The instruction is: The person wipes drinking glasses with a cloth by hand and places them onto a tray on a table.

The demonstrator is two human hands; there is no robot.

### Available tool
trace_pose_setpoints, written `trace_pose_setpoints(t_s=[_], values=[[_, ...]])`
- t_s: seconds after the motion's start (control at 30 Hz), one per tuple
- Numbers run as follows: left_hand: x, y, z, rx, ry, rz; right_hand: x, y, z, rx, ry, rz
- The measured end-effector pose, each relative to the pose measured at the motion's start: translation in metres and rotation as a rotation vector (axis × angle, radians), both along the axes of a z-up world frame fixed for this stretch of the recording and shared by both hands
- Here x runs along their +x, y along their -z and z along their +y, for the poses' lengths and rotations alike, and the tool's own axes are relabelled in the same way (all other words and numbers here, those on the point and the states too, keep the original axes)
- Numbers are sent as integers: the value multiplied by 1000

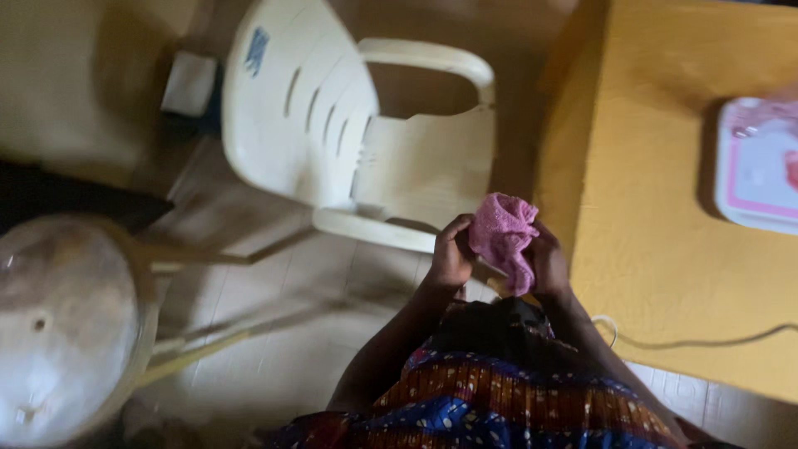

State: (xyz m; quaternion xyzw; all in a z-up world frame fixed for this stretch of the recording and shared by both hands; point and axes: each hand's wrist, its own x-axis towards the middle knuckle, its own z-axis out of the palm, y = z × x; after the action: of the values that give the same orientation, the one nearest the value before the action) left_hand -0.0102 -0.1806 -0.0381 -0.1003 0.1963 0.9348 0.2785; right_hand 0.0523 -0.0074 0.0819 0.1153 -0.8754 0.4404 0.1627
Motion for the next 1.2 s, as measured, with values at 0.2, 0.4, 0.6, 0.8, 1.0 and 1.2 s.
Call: trace_pose_setpoints(t_s=[0.2,0.4,0.6,0.8,1.0,1.2], values=[[-7,-12,-32,192,16,153,-26,23,-11,-63,-139,-352],[-4,-28,-58,-387,-330,412,-72,33,-38,-899,-304,-832],[-5,-11,-73,-361,-403,213,-86,34,-46,-355,-456,-650],[0,33,-69,-716,-475,381,-99,42,-47,-414,-567,-778],[29,15,-88,-132,-542,39,-95,42,-87,-371,-677,-848],[74,13,-153,-296,-835,43,-82,26,-166,-299,-826,-811]])
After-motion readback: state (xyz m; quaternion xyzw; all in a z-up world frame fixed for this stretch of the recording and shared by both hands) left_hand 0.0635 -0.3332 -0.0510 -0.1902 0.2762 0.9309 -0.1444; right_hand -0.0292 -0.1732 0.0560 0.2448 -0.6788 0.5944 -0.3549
